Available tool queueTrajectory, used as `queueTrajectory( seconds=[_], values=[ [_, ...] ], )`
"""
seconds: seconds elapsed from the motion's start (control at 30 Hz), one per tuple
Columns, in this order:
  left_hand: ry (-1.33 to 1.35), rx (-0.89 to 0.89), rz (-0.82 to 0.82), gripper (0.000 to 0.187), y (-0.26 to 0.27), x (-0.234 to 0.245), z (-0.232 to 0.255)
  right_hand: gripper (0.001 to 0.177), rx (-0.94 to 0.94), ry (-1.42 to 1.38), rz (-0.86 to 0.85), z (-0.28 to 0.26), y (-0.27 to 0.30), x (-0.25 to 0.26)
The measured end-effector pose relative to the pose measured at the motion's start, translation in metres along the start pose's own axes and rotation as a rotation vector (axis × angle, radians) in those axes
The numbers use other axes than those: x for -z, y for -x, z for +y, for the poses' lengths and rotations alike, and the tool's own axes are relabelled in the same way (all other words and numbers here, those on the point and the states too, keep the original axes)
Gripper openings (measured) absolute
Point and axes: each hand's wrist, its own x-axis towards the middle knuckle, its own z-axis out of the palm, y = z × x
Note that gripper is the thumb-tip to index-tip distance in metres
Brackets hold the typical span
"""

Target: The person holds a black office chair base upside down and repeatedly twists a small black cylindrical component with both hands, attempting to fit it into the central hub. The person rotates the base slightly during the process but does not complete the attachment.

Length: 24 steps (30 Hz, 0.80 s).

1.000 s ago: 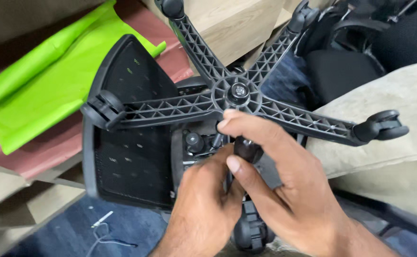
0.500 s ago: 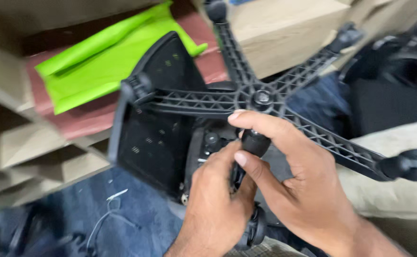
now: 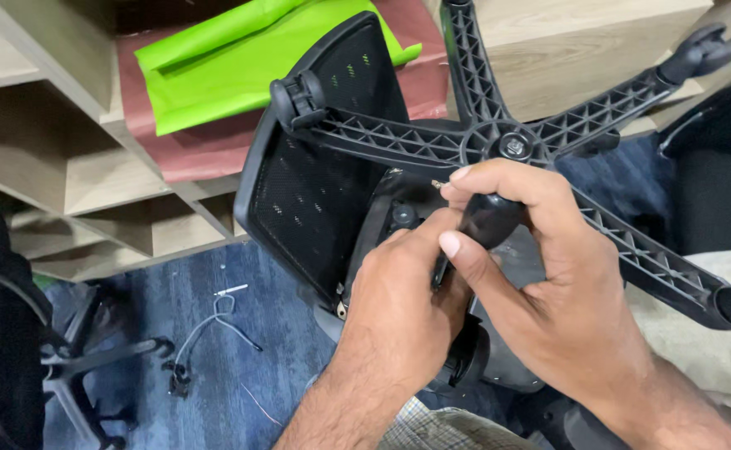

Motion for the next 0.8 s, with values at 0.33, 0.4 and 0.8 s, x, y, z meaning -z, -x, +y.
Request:
queueTrajectory(
  seconds=[0.33, 0.4, 0.8],
  values=[
    [-0.024, -0.028, -0.083, 0.031, -0.017, 0.003, -0.006, 0.043, -0.082, 0.061, 0.112, -0.002, 0.001, -0.002],
    [0.003, -0.05, -0.074, 0.027, -0.02, 0.004, -0.007, 0.045, -0.064, 0.106, 0.144, -0.002, -0.001, -0.006],
    [0.132, -0.178, -0.37, 0.042, -0.041, 0.024, -0.026, 0.045, -0.228, 0.085, 0.113, -0.014, -0.014, -0.01]
  ],
)
